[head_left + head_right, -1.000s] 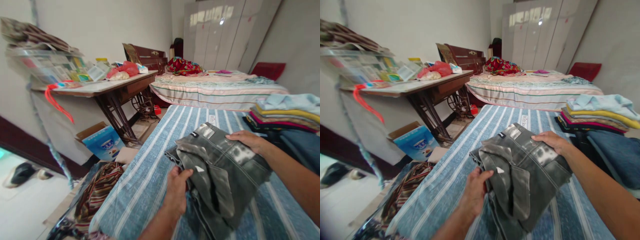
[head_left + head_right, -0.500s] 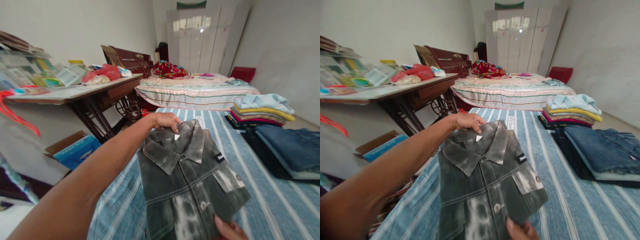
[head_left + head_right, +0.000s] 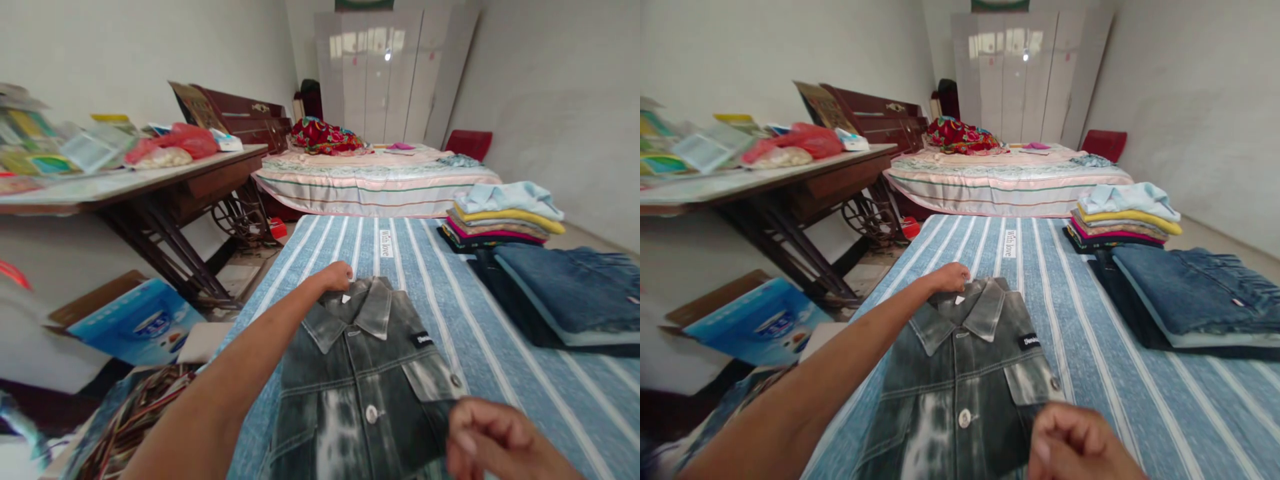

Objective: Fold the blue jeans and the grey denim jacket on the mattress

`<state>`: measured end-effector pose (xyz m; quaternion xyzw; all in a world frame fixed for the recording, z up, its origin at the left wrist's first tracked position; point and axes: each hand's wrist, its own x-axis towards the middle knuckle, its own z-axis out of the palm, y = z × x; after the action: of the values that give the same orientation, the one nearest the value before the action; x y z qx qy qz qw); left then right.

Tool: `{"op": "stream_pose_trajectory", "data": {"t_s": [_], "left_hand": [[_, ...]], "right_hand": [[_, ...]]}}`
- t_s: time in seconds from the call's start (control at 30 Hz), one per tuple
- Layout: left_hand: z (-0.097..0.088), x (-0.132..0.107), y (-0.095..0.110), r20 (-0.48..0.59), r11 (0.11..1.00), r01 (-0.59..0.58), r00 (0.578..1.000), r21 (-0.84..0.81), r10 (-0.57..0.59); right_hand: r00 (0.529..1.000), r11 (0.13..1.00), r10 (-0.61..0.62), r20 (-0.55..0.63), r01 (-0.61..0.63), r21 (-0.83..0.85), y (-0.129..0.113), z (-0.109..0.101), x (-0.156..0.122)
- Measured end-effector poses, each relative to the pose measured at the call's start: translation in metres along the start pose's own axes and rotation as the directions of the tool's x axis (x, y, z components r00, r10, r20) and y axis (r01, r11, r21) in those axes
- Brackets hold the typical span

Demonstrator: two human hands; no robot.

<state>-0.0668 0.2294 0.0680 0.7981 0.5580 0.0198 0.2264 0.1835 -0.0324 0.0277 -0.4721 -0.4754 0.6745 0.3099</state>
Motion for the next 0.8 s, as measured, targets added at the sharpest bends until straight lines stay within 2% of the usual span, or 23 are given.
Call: {"op": "stream_pose_trajectory", "data": {"t_s": [0.07, 0.13, 0.2, 0.27, 0.4, 0.5, 0.67, 0.8], "left_hand": [[0.008, -0.008, -0.001, -0.081, 0.998, -0.003, 0.997, 0.062, 0.008], [0.016, -0.018, 0.0, -0.153, 0.994, 0.001, 0.988, 0.111, 0.017], [0.022, -0.028, 0.001, -0.215, 0.989, 0.007, 0.976, 0.146, 0.025], [0.023, -0.038, 0.003, -0.27, 0.987, 0.007, 0.962, 0.162, 0.037], [0.015, -0.062, 0.002, -0.397, 0.99, 0.007, 0.917, 0.14, 0.05], [0.015, -0.091, -0.01, -0.503, 0.995, 0.073, 0.864, 0.074, -0.026], [0.039, -0.136, -0.043, -0.608, 0.97, 0.224, 0.759, -0.092, -0.233], [0.058, -0.144, -0.057, -0.639, 0.95, 0.238, 0.703, -0.203, -0.313]], "right_hand": [[0.964, 0.983, -0.12, -0.236, 0.082, -0.162, -0.015, -0.01, 0.022], [0.896, 0.943, -0.234, -0.378, 0.115, -0.312, -0.027, -0.021, 0.048], [0.818, 0.891, -0.347, -0.459, 0.134, -0.435, -0.033, -0.033, 0.076], [0.793, 0.851, -0.394, -0.465, 0.125, -0.51, -0.034, -0.044, 0.104], [0.814, 0.849, -0.35, -0.464, 0.066, -0.525, -0.028, -0.057, 0.15], [0.848, 0.875, -0.294, -0.441, 0.053, -0.482, -0.026, -0.06, 0.168], [0.855, 0.899, -0.27, -0.442, 0.059, -0.435, -0.029, -0.061, 0.183], [0.839, 0.889, -0.332, -0.431, 0.125, -0.441, -0.026, -0.058, 0.193]]}}
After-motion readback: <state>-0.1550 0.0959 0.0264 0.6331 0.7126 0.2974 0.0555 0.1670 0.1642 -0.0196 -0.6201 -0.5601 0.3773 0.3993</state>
